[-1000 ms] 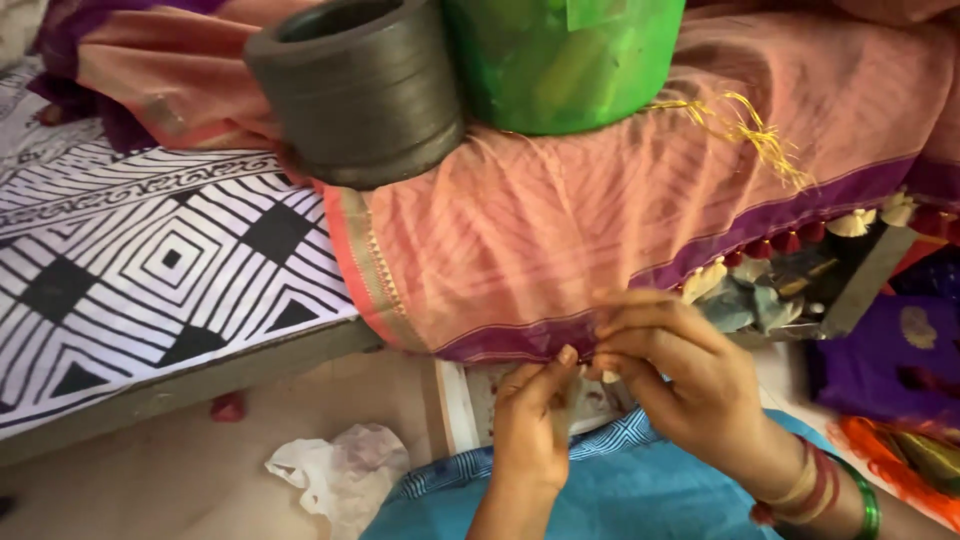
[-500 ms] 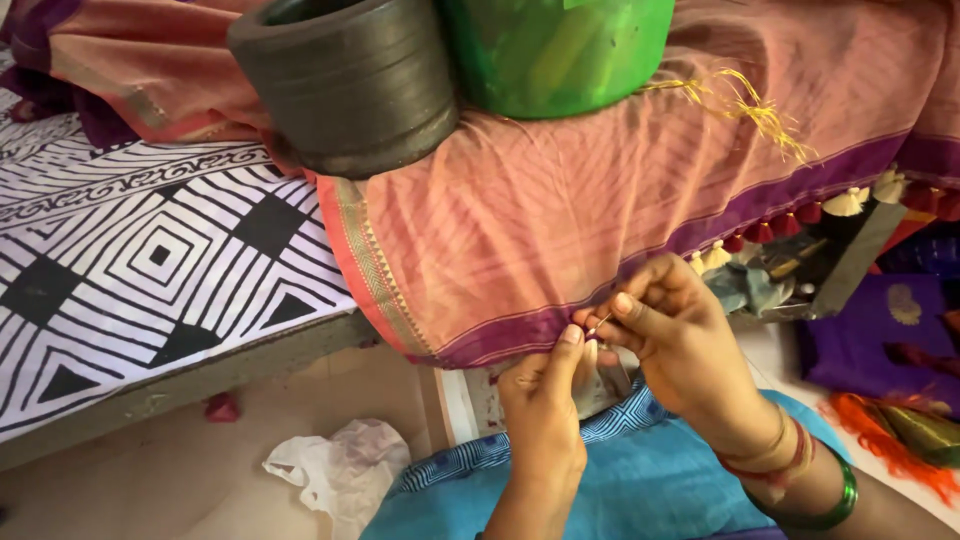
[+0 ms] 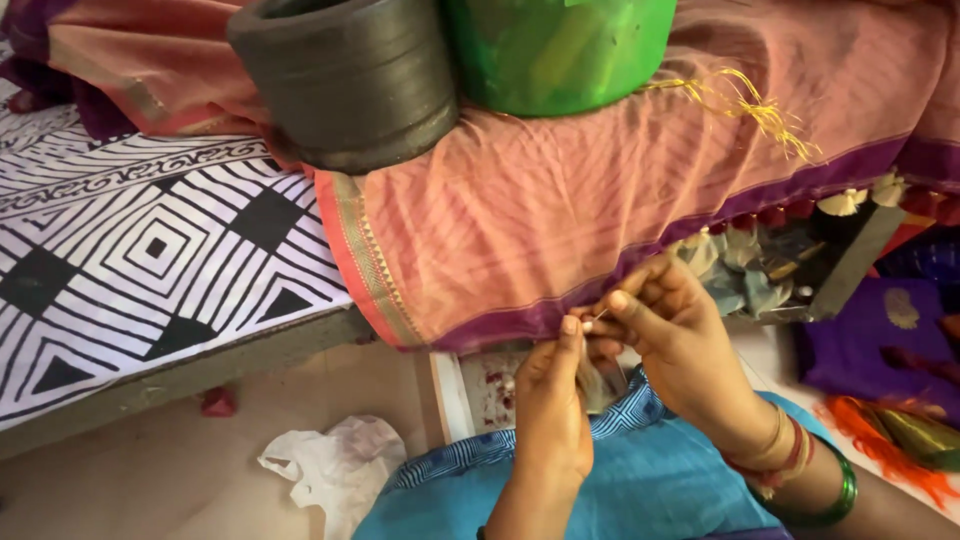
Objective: Attaching tassels to the border of a saree by hand.
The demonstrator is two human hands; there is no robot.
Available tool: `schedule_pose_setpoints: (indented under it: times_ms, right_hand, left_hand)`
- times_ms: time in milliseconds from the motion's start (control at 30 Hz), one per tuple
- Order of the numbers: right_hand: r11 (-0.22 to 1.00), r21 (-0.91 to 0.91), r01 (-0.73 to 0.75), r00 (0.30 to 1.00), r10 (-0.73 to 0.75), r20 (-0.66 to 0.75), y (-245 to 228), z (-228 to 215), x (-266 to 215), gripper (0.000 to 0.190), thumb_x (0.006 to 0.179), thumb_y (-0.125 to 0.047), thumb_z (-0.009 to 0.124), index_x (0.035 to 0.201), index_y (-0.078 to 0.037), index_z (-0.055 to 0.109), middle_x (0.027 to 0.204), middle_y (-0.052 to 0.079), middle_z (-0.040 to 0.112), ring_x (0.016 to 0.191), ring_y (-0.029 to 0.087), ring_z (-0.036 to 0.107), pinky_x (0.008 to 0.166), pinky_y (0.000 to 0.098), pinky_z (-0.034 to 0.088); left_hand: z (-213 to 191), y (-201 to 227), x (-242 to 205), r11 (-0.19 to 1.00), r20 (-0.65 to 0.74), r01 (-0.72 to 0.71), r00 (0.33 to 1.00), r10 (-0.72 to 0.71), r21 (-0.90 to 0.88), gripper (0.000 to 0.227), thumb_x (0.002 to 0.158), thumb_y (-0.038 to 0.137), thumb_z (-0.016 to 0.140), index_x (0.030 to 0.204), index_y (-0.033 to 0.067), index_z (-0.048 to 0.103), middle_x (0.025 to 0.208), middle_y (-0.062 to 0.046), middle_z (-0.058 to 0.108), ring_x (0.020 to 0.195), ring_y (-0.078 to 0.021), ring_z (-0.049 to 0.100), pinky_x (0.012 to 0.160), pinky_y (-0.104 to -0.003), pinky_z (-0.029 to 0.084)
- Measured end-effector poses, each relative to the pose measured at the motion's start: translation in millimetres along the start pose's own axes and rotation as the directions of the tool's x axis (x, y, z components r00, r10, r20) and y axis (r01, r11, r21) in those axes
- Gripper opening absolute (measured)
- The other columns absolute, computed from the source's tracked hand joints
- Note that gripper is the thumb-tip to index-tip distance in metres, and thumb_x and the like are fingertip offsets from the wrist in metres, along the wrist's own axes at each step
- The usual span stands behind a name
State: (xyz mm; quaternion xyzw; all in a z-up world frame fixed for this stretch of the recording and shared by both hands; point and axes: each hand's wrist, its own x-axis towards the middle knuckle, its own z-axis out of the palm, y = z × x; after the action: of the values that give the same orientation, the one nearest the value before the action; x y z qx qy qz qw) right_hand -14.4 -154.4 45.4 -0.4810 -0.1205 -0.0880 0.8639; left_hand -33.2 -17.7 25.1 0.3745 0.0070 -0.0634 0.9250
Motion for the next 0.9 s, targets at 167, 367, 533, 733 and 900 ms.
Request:
schedule_pose_setpoints:
  times_ms: [167,367,533,733,900]
  right_hand:
    - [0.953,-0.301,0.037,0.997,-0.016,0.072,-32,17,8,0.009,0.094,0.002,0.061,0.097,-0.002,0.053,0.094,0.017,0.076,0.078,0.023,0.077,0.069,0.037,0.065]
    - [0.816,-0.218,0.536,0.843,-0.53,0.091,-121,35,18,0.017,0.114,0.007,0.057,0.123,-0.002,0.046,0.101,0.011,0.066,0.097,0.026,0.074,0.097,0.0407,0.065]
    - [0.809,-0.285,0.514,0.857,-0.499,0.126,-123,20,12,0.015,0.119,0.007,0.058,0.119,0.001,0.044,0.103,0.017,0.067,0.102,0.031,0.073,0.098,0.0438,0.061]
    - [0.972,-0.159,0.174,0.979,-0.188,-0.08,-162,-57,3,0.016,0.103,-0.014,0.058,0.115,-0.004,0.053,0.102,0.019,0.072,0.095,0.031,0.076,0.078,0.0416,0.064]
    - [0.853,-0.465,-0.236,0.965,0.261,-0.012,-119,-174,-63,0.01,0.098,-0.007,0.064,0.1,0.002,0.06,0.091,0.028,0.071,0.076,0.04,0.074,0.057,0.0504,0.059]
  left_hand:
    - [-2,-3,4,0.993,-0.131,-0.044,0.991,0.03,-0.106,0.022,0.094,0.018,0.066,0.095,-0.0012,0.077,0.093,-0.015,0.079,0.08,-0.0175,0.069,0.078,-0.032,0.051]
    - [-11,9,2,0.993,-0.123,-0.12,0.985,0.119,0.002,0.024,0.092,0.018,0.066,0.083,-0.0022,0.075,0.094,-0.018,0.082,0.088,-0.0167,0.074,0.088,-0.029,0.05]
    - [-27,-16,5,0.978,-0.163,-0.162,0.97,0.183,0.131,0.024,0.097,0.017,0.069,0.084,-0.0022,0.074,0.087,-0.012,0.076,0.08,-0.0147,0.064,0.076,-0.031,0.045]
    - [-25,13,-17,0.222,0.353,-0.6,0.687,0.635,0.769,0.015,0.095,0.01,0.067,0.104,0.0036,0.076,0.098,-0.008,0.07,0.091,-0.0256,0.067,0.082,-0.036,0.051]
    - [-28,38,-14,-0.385,0.712,-0.65,0.362,0.601,0.655,0.028,0.083,0.006,0.066,0.11,0.0039,0.073,0.105,-0.01,0.067,0.101,-0.0343,0.062,0.095,-0.051,0.045]
